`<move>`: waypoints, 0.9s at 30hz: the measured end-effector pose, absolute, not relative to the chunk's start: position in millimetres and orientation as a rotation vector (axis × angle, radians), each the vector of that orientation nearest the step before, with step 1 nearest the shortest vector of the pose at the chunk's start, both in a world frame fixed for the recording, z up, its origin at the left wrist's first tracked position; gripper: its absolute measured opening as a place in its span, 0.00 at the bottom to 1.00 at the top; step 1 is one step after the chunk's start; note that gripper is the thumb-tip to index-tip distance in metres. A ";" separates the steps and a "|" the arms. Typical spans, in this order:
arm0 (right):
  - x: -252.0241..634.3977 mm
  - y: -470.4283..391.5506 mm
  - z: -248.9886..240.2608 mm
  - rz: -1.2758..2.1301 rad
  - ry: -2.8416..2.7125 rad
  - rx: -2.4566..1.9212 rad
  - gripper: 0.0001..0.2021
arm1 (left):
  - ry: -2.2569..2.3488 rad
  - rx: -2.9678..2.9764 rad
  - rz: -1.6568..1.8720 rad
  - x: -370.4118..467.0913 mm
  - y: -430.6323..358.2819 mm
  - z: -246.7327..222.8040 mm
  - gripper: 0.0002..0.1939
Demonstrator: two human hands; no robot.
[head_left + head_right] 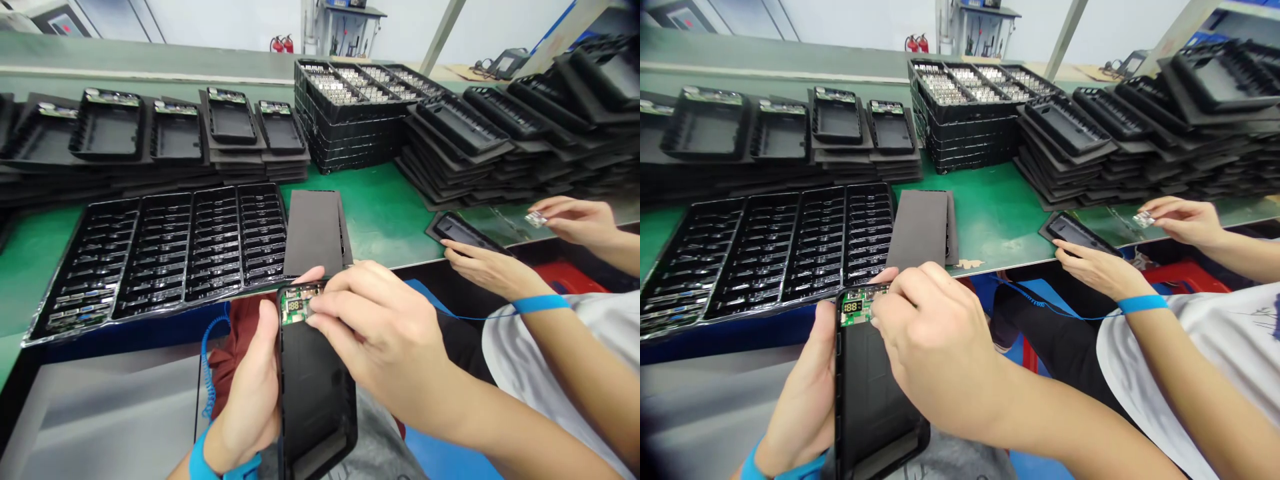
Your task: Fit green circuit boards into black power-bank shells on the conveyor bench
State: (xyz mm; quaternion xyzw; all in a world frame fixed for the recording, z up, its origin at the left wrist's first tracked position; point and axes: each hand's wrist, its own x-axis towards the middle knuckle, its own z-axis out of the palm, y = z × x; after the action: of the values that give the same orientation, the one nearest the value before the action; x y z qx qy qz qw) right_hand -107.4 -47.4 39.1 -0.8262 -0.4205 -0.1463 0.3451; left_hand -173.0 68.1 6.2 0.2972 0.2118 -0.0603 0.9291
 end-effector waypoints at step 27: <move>-107.0 -38.0 31.1 -0.310 -1.073 -2.054 0.07 | 0.338 1.345 0.104 -179.3 75.5 2.4 0.21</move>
State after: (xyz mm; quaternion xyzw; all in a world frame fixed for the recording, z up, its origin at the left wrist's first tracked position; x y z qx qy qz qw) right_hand -107.0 -38.0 31.1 -0.8085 -0.4224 -0.1222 0.3911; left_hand -179.3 75.5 2.4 0.6196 0.1559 0.0480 0.7678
